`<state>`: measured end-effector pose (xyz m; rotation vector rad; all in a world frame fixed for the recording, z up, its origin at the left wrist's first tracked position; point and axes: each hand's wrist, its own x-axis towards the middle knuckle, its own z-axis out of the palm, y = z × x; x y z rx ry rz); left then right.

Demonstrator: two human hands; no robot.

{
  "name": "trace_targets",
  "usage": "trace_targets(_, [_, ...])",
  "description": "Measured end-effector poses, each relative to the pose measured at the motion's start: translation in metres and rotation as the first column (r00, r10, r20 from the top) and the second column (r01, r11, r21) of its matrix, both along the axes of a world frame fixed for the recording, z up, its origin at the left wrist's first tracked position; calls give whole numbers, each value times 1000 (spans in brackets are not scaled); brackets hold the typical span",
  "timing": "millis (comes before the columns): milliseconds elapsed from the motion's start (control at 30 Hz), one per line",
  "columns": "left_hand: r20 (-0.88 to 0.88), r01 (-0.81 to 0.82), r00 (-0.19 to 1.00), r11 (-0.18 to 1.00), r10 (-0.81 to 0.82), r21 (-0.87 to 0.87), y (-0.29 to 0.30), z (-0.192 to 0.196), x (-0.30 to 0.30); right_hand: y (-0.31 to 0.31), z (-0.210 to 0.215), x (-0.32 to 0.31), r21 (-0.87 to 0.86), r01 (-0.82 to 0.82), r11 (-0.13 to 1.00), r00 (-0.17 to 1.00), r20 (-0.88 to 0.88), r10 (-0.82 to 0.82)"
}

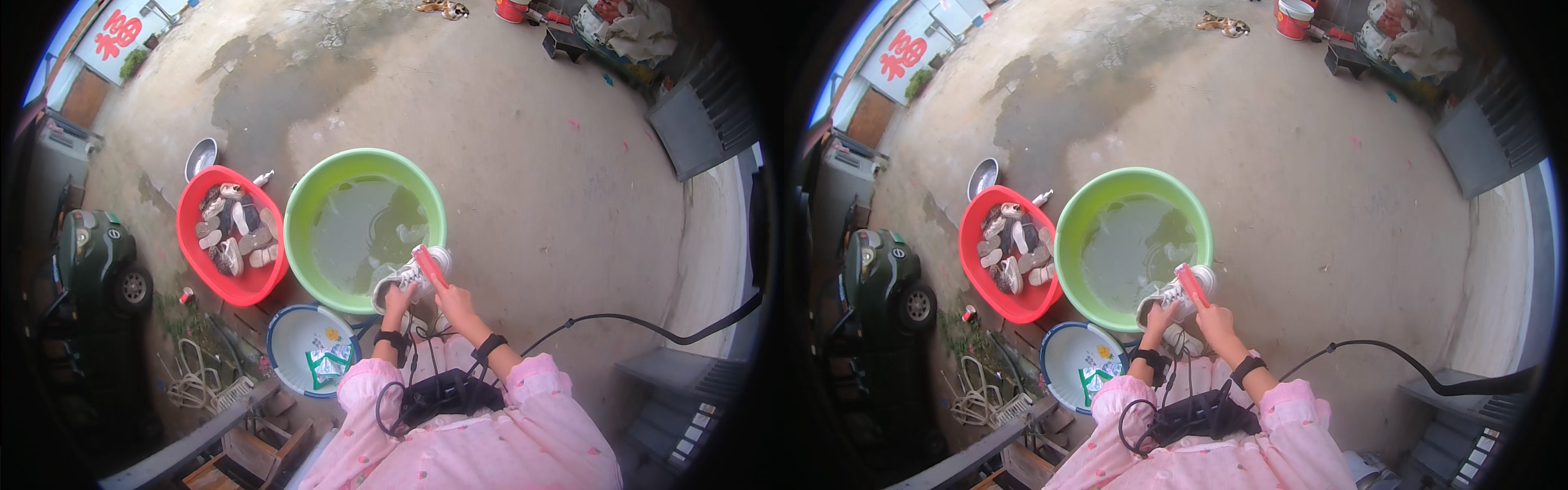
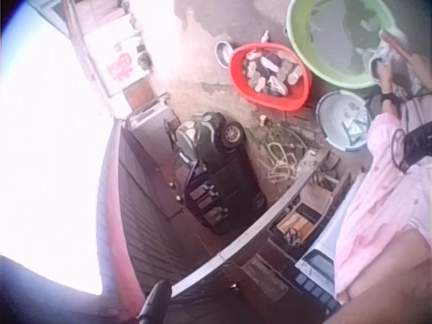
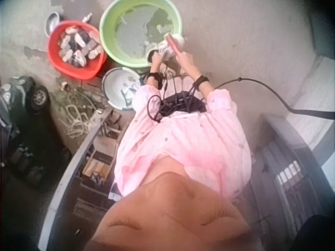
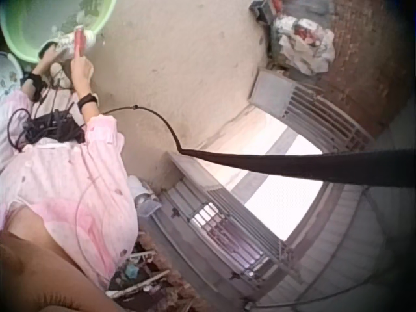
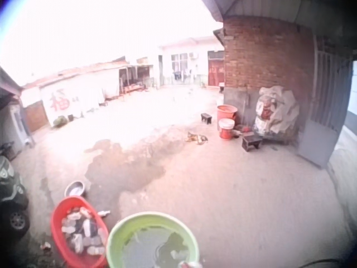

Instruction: The person cleans a shoe using a brush and soapy water in a basin. The person scrubs the exterior and interior surfaces of the shoe and then rinses it in a second basin.

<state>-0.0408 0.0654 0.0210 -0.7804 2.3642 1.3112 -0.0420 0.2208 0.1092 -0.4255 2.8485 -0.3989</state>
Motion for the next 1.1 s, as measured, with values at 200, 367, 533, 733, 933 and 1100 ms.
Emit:
trace_targets(200, [100,-6,995,997,13,-72,2,-14,-3,25,8,20,38,-207,978,978,9,207])
trace_targets(367, [117,-14,993,997,23,-77,0,-17,-2,46,5,12,38,-218,975,976,17,217])
trace_targets(533, [29,89,996,983,-85,-161,0,-22,-1,29,-15,-5,-112,-169,979,986,-17,168])
trace_targets(733, [19,137,991,969,-136,-205,0,-12,-6,46,-14,-2,-143,-167,976,986,-46,162])
trace_targets(933, [143,167,980,967,-140,-195,-8,-14,-9,63,1,2,-149,-153,977,983,75,166])
trace_targets(1100, [138,191,978,939,-157,-287,-5,-17,-12,23,-9,-22,-204,-87,975,995,40,97])
